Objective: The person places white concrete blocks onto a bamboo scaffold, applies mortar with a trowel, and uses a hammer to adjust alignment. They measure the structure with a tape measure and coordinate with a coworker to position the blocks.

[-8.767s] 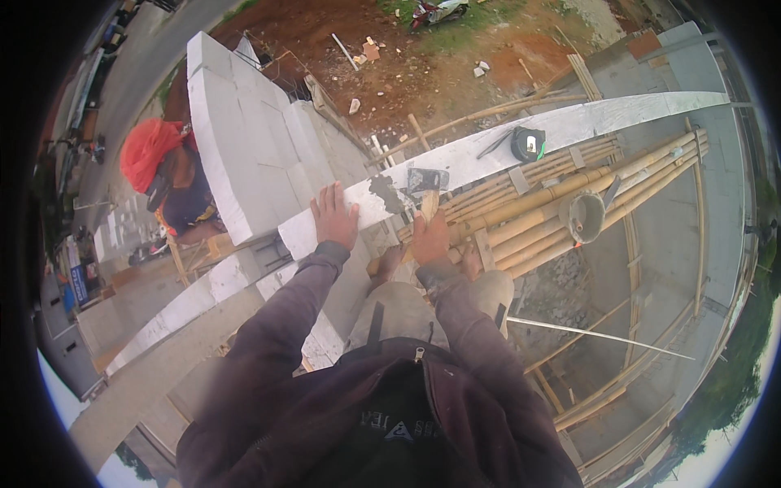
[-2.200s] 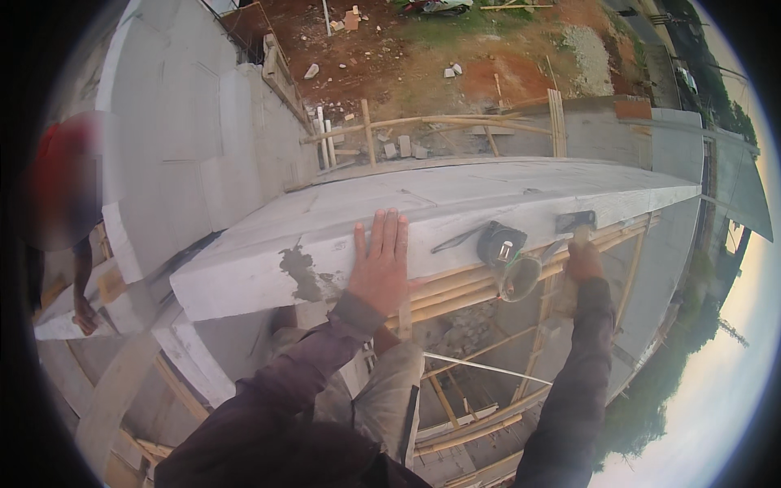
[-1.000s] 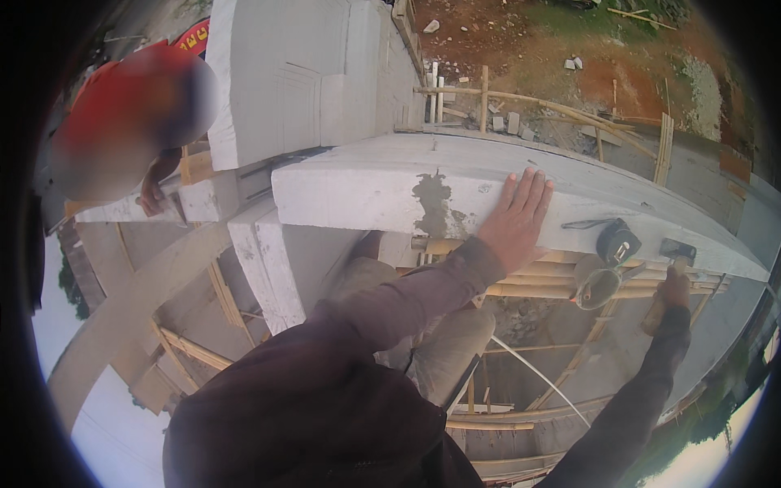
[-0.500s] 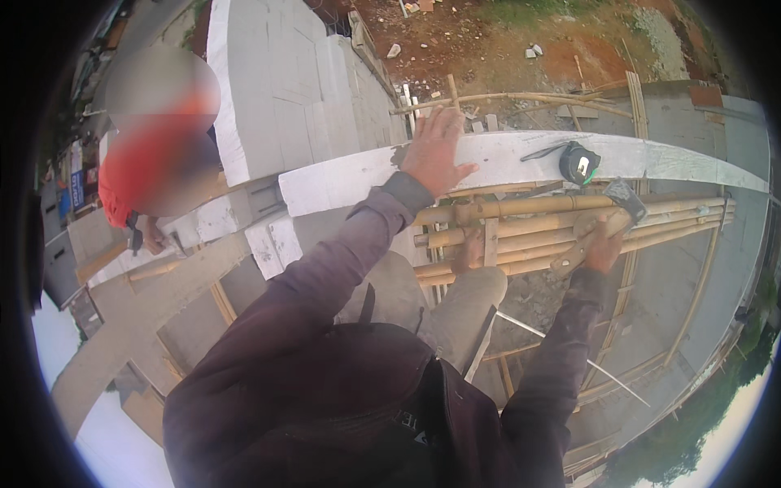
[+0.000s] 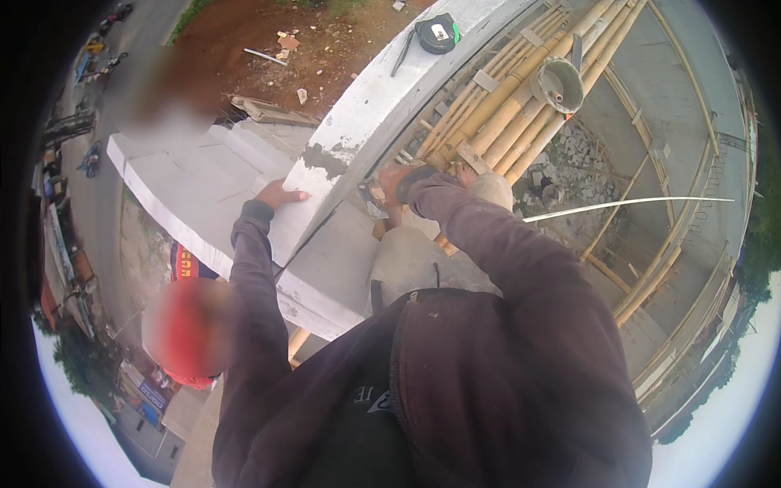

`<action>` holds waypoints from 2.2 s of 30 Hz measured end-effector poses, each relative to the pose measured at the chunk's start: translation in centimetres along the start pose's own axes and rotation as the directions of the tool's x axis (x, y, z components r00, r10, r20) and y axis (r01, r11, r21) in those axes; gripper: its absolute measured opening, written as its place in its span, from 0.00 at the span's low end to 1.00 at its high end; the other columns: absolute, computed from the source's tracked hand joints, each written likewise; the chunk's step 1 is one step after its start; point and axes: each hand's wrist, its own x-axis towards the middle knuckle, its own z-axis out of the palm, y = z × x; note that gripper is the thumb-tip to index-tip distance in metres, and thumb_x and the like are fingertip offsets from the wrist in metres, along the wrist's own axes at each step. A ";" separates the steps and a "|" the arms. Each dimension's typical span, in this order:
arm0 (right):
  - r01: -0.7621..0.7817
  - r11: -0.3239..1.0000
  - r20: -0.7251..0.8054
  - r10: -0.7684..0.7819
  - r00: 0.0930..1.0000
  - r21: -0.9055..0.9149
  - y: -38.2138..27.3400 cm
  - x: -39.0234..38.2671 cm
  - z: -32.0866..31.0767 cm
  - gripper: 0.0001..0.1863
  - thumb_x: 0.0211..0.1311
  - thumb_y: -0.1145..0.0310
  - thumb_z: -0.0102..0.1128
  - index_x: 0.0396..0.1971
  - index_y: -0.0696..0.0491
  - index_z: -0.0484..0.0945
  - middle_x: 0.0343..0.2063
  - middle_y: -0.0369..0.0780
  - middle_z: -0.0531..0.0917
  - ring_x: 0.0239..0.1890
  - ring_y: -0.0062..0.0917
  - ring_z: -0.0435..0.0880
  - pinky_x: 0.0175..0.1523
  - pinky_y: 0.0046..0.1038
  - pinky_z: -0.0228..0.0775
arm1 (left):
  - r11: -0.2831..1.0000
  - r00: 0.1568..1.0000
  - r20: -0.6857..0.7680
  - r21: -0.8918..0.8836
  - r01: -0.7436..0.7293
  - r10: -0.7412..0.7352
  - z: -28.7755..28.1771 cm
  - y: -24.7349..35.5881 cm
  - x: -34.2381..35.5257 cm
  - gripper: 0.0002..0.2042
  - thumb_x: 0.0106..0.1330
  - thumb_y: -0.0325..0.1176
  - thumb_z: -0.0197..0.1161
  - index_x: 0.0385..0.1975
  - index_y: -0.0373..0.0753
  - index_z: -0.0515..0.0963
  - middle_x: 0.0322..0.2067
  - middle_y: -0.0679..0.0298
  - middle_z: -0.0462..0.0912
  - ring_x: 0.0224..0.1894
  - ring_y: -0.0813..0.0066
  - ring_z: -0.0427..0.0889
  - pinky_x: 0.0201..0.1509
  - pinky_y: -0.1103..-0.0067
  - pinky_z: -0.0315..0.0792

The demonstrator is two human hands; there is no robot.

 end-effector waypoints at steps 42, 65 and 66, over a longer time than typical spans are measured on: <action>0.033 0.998 0.091 -0.028 0.995 -0.053 -6.1 9.6 5.3 0.23 0.44 0.72 0.68 0.46 0.51 0.83 0.47 0.43 0.84 0.50 0.40 0.84 0.48 0.43 0.78 | 0.783 0.799 -0.583 0.562 0.265 0.148 8.6 1.4 -7.6 0.60 0.40 0.41 0.78 0.75 0.48 0.43 0.61 0.47 0.63 0.63 0.46 0.65 0.65 0.53 0.59; 0.192 0.979 0.287 -0.166 0.943 -0.063 -14.0 9.6 8.3 0.29 0.39 0.71 0.71 0.49 0.48 0.81 0.49 0.40 0.83 0.50 0.37 0.84 0.45 0.43 0.79 | 0.813 0.884 -0.455 0.553 0.185 0.108 6.4 -1.4 -9.9 0.66 0.36 0.34 0.83 0.75 0.49 0.40 0.62 0.49 0.64 0.62 0.45 0.67 0.64 0.56 0.66; 0.207 0.978 0.297 -0.186 0.936 -0.039 -14.2 9.8 9.2 0.29 0.39 0.70 0.71 0.49 0.48 0.80 0.50 0.41 0.82 0.50 0.37 0.84 0.45 0.43 0.79 | 0.818 0.887 -0.449 0.546 0.179 0.106 6.5 -1.5 -10.4 0.66 0.35 0.34 0.83 0.75 0.49 0.40 0.62 0.50 0.64 0.62 0.45 0.67 0.64 0.56 0.66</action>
